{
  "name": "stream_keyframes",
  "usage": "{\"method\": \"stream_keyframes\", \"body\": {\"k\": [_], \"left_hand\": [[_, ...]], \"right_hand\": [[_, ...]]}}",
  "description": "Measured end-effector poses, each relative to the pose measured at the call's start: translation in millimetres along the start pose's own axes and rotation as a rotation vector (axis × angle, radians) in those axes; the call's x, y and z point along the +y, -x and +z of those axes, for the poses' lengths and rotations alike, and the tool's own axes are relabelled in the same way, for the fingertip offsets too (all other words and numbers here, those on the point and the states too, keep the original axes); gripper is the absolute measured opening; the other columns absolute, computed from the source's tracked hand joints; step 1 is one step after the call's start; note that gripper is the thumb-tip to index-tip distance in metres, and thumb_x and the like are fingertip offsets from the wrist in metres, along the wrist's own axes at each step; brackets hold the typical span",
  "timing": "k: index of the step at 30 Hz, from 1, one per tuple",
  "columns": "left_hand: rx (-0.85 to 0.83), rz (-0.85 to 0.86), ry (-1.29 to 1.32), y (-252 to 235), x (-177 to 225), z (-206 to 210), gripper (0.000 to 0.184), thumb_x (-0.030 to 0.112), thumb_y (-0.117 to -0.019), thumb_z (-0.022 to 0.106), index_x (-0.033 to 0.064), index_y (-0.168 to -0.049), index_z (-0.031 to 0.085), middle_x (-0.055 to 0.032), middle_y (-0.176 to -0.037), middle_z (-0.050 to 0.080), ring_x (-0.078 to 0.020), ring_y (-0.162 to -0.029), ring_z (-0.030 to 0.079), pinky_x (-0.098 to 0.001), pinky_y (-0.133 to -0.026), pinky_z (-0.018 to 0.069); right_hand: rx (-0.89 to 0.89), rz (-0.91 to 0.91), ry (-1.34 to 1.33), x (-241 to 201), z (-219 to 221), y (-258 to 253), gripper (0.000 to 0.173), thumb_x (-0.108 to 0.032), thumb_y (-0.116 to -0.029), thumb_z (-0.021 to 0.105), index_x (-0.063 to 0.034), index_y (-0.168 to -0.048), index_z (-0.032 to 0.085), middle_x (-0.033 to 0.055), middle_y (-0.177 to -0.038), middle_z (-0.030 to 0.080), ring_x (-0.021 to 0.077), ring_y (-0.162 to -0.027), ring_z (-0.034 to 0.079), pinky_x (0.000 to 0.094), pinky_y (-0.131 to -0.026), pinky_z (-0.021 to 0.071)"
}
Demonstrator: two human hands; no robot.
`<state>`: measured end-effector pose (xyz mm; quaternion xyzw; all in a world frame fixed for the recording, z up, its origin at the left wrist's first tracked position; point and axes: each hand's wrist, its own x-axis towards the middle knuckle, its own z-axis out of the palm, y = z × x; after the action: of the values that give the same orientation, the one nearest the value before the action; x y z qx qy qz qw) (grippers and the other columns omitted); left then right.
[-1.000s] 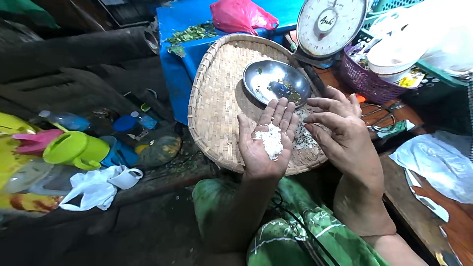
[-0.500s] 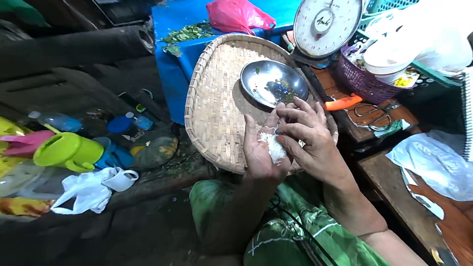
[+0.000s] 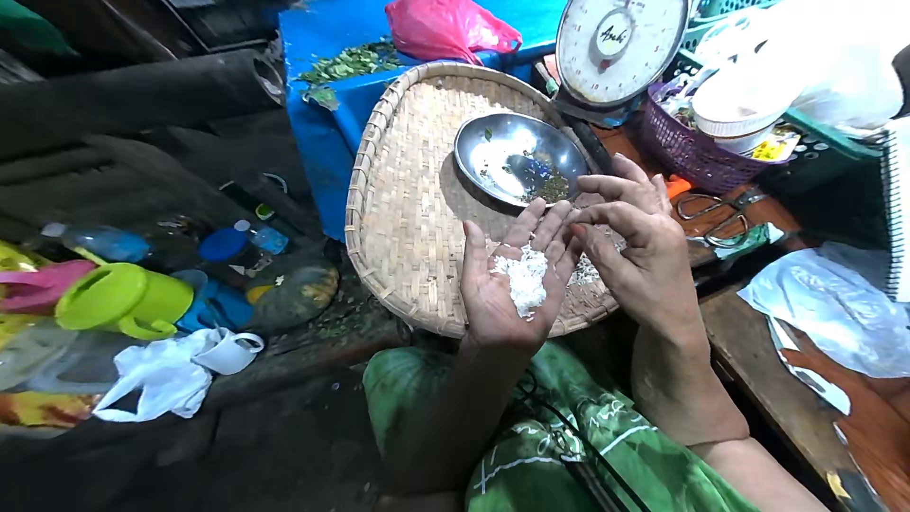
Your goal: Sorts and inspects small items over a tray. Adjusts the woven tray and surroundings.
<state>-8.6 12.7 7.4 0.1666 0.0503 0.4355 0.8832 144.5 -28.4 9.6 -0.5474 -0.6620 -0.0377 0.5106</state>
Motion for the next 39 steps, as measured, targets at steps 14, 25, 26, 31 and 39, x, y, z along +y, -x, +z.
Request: {"method": "stream_keyframes", "body": {"k": [14,25,26,31,39], "left_hand": [[-0.041,-0.004,-0.031,1,0,-2,0.089,0.075,-0.0961,0.008,0.0113,-0.146,0.045,-0.012,-0.143,0.055,-0.0266,-0.131,0.055,-0.0428,-0.108,0.0447],[-0.011,-0.097,-0.034,7,-2,-2,0.07,0.076,-0.0936,0.037,0.015,-0.113,0.067,-0.0039,-0.103,0.071,-0.0129,-0.097,0.069,-0.0341,-0.083,0.0584],[-0.014,-0.107,-0.033,8,-1,-2,0.07,0.076,-0.0932,0.038,0.0157,-0.113,0.067,-0.0034,-0.102,0.071,-0.012,-0.097,0.069,-0.0329,-0.082,0.0585],[-0.056,-0.132,-0.036,8,-3,-3,0.068,0.076,-0.0936,0.038,0.0175,-0.112,0.068,-0.0013,-0.099,0.071,-0.0094,-0.093,0.069,-0.0305,-0.079,0.0585],[0.035,-0.077,-0.065,7,-4,2,0.08,0.077,-0.0949,0.026,0.0115,-0.115,0.067,-0.006,-0.105,0.07,-0.0141,-0.097,0.069,-0.032,-0.082,0.0583]], "right_hand": [[-0.01,-0.026,0.039,-5,1,2,0.021,-0.019,-0.0994,0.059,-0.0097,-0.102,0.078,0.0111,-0.132,0.067,0.0387,-0.145,0.042,0.0695,-0.12,0.015],[-0.161,-0.169,-0.086,-20,18,7,0.025,-0.022,-0.1016,0.057,-0.0107,-0.109,0.078,0.0109,-0.127,0.07,0.0378,-0.142,0.046,0.0746,-0.118,0.0132],[-0.168,-0.174,-0.084,-20,19,7,0.026,-0.023,-0.1017,0.057,-0.011,-0.109,0.078,0.0109,-0.128,0.07,0.0379,-0.143,0.045,0.0747,-0.118,0.0133],[-0.204,-0.199,-0.085,-22,21,8,0.024,-0.026,-0.102,0.058,-0.0143,-0.107,0.079,0.0104,-0.129,0.069,0.0406,-0.144,0.043,0.0782,-0.116,0.0109],[-0.081,-0.135,-0.089,-19,14,4,0.02,-0.015,-0.1003,0.058,-0.0074,-0.097,0.076,0.0089,-0.125,0.071,0.0349,-0.142,0.047,0.0688,-0.121,0.0157]]}}
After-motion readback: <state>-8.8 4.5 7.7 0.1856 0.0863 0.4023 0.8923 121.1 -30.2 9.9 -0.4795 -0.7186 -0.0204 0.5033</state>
